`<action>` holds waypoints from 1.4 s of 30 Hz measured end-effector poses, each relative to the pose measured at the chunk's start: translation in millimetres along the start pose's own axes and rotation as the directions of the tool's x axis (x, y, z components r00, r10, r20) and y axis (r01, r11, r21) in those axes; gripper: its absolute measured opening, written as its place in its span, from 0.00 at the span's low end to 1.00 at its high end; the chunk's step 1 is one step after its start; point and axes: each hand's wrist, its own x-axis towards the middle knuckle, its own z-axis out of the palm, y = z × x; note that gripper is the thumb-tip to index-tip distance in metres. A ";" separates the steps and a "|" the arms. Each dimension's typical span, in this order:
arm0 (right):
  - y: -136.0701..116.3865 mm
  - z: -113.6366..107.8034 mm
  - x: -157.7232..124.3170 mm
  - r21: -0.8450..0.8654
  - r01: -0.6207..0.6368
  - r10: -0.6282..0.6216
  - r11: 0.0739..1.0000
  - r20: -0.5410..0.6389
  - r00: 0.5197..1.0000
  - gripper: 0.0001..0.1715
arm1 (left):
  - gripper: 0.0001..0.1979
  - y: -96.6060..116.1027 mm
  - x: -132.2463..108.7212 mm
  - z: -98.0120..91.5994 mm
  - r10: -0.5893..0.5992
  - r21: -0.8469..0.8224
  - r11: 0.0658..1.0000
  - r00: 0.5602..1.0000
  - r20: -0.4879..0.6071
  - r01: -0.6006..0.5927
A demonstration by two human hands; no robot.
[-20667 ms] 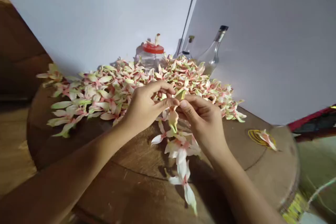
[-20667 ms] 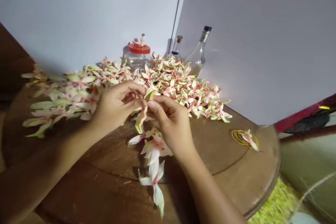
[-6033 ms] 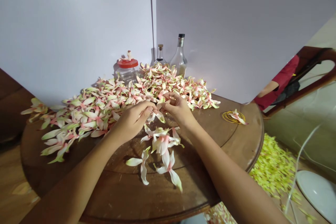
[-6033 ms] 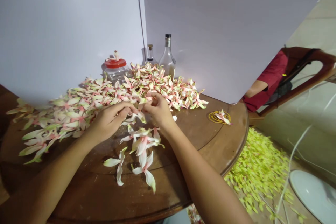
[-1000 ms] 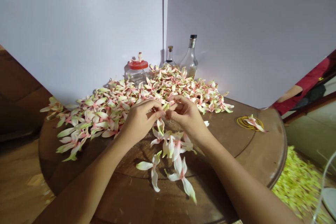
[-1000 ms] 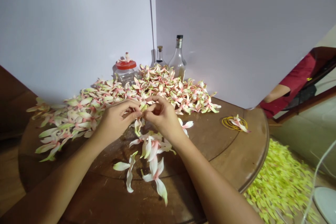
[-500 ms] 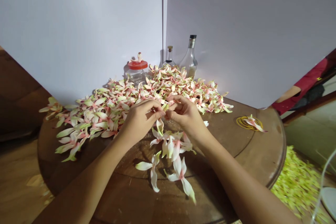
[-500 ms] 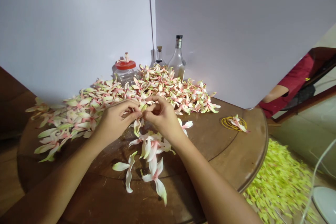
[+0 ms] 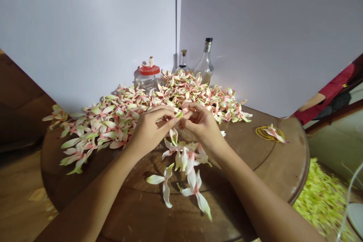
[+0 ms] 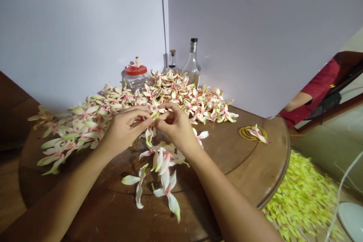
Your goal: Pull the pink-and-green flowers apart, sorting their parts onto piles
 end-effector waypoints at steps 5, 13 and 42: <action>4.5 0.9 0.8 -0.030 -0.016 0.015 0.999 -0.012 1.000 0.21 | 0.04 5.0 -1.7 3.1 0.163 0.225 0.961 0.987 0.005 -0.159; 4.3 10.4 -2.6 -0.219 -0.037 0.012 0.975 -0.114 0.993 0.22 | 0.04 13.6 -5.2 8.7 0.231 0.573 0.786 0.970 0.077 -0.232; 12.1 -11.0 9.9 -0.222 0.031 -0.077 0.975 -0.201 0.976 0.17 | 0.06 -5.7 -5.6 11.1 0.160 0.324 0.927 0.981 0.109 -0.187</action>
